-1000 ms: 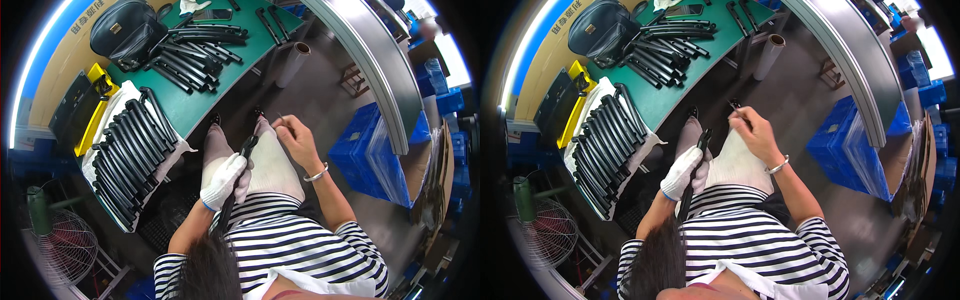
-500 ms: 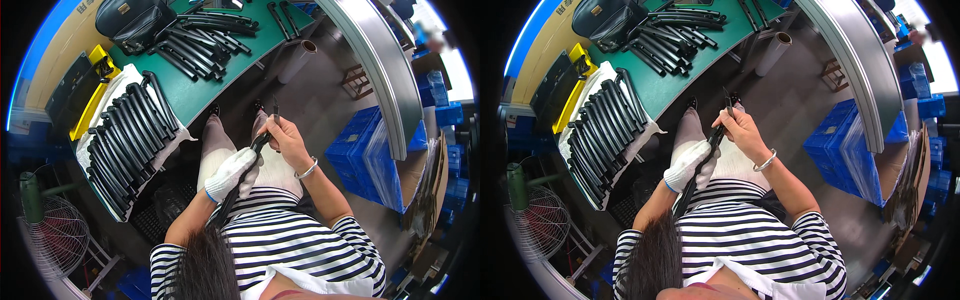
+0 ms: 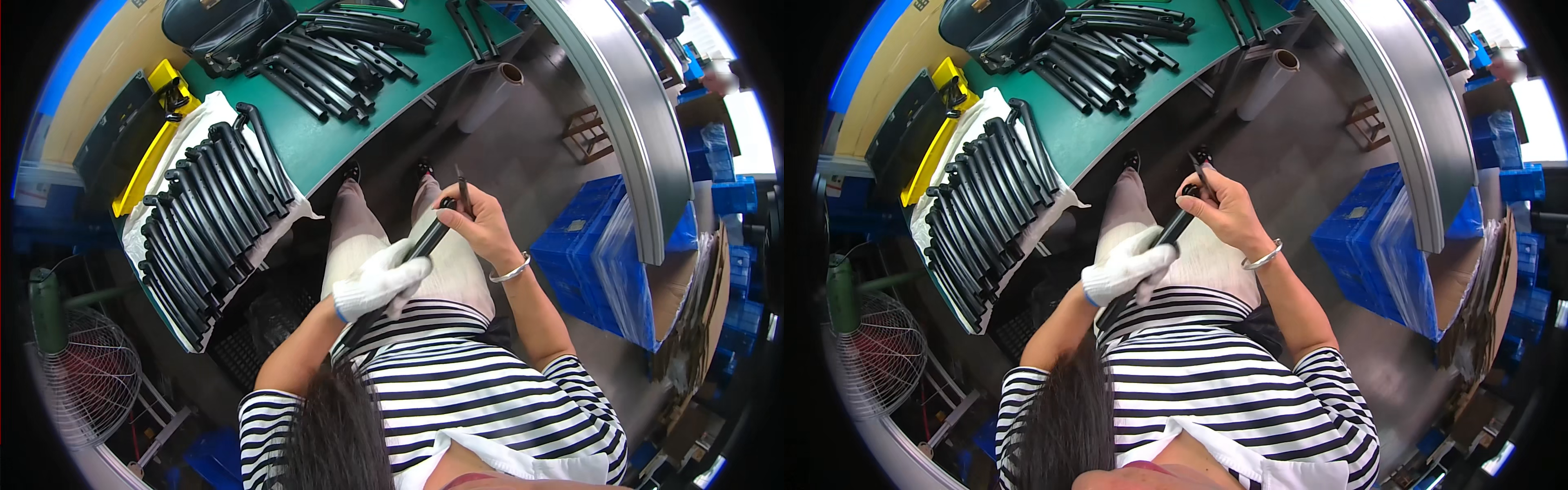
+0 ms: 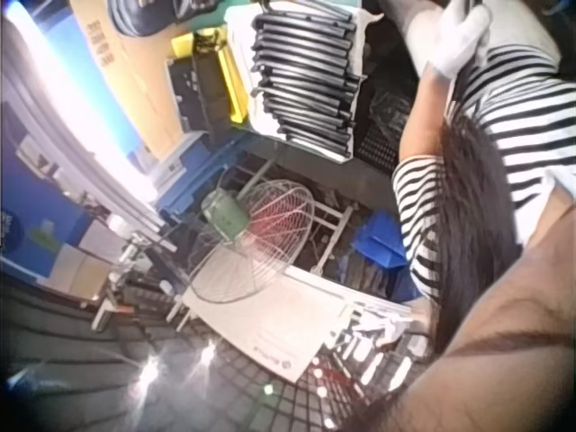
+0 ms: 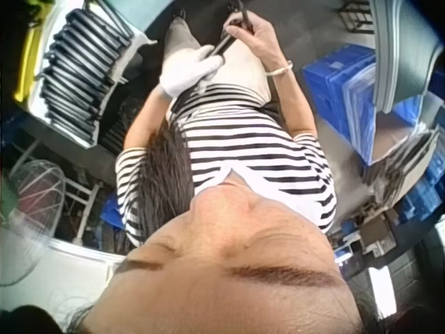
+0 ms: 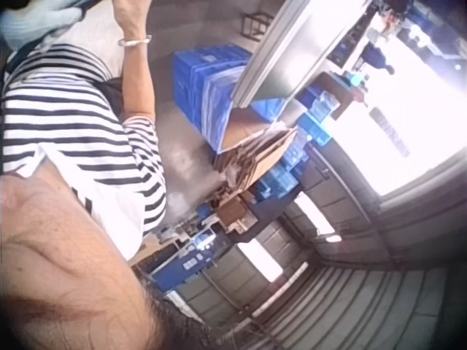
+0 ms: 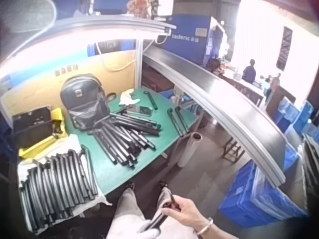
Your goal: Inspecting and sorting black plastic tubes or components at a manufacturing workstation.
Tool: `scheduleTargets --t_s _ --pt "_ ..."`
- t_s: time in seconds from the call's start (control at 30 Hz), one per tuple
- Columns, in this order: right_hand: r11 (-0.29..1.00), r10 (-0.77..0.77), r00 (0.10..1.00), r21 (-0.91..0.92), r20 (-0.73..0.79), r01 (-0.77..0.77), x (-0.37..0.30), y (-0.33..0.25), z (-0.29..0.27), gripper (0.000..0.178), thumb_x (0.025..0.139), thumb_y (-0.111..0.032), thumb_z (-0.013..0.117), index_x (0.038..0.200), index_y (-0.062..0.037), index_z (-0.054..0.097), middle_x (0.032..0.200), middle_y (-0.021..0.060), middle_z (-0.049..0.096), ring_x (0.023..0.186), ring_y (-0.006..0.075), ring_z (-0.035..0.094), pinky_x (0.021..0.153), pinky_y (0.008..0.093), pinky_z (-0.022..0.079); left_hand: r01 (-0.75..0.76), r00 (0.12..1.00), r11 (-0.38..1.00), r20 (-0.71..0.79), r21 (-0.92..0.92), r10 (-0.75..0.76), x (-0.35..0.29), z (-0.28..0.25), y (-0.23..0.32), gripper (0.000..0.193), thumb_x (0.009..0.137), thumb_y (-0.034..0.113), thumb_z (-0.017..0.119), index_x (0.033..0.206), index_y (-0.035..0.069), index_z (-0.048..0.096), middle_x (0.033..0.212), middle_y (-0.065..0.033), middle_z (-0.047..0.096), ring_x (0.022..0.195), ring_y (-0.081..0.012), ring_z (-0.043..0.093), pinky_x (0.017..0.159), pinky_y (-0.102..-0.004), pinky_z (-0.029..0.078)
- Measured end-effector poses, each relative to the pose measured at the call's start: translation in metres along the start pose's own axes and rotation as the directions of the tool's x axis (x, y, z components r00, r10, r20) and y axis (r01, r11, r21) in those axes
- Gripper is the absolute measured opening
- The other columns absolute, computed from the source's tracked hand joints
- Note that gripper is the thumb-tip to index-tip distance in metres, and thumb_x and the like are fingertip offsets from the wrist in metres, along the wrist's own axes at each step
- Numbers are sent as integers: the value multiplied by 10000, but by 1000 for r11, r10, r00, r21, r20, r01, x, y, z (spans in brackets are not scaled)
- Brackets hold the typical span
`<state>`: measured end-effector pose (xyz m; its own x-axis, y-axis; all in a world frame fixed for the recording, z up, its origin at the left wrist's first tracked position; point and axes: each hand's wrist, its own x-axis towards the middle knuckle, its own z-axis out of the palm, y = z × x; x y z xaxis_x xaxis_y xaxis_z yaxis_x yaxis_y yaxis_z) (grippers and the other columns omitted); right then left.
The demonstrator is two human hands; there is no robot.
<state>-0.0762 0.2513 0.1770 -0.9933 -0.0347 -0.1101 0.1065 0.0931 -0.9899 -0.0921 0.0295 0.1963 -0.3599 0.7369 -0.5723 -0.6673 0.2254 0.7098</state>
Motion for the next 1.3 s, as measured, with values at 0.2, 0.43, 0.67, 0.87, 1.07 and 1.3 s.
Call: scheduleTargets --t_s 0.2,0.43,0.67,0.87,1.07,1.3 --pt "996 -11 995 90 100 2 -4 -7 -6 258 866 -93 784 1091 -52 664 741 -113 404 635 5 322 585 190 265 -148 963 857 -127 493 240 -3 -10 -15 292 976 269 600 1137 41 515 794 -93 596 712 -220 617 682 -369 486" --pt "991 -18 991 137 136 -1 -5 -4 -3 310 870 -62 777 1145 -49 637 909 -89 506 702 -3 364 627 156 314 -173 901 787 -228 592 369 10 -12 -36 349 978 274 627 1237 71 510 878 -171 647 808 -326 662 734 -404 502" --pt "987 -8 986 158 164 -18 -7 2 -2 342 882 -56 767 1188 -47 613 988 -74 526 766 -10 421 683 143 367 -243 782 658 -257 713 568 12 -7 -42 339 957 226 658 1242 101 522 861 -163 674 774 -359 698 677 -421 531" --pt "986 -25 988 167 154 -1 -8 3 -1 329 888 -62 756 1186 -44 617 976 -75 521 764 2 426 677 158 367 -234 705 545 -245 805 666 12 -4 -42 342 954 240 663 1235 98 530 853 -162 677 739 -349 696 637 -424 533" --pt "997 -22 1000 -74 7 22 -3 10 -2 196 886 -131 770 1014 -19 672 728 -108 380 654 21 339 602 197 323 22 995 986 -101 164 -5 8 -5 -23 379 973 377 635 1150 58 530 698 11 488 513 -82 494 484 -282 433" --pt "975 133 954 208 -268 -78 4 23 -27 259 1000 -272 656 809 -101 619 643 -86 493 509 0 356 464 190 247 33 985 761 -151 648 86 -22 -25 -15 438 968 362 612 1228 12 563 904 -84 634 851 -163 600 803 -322 502"
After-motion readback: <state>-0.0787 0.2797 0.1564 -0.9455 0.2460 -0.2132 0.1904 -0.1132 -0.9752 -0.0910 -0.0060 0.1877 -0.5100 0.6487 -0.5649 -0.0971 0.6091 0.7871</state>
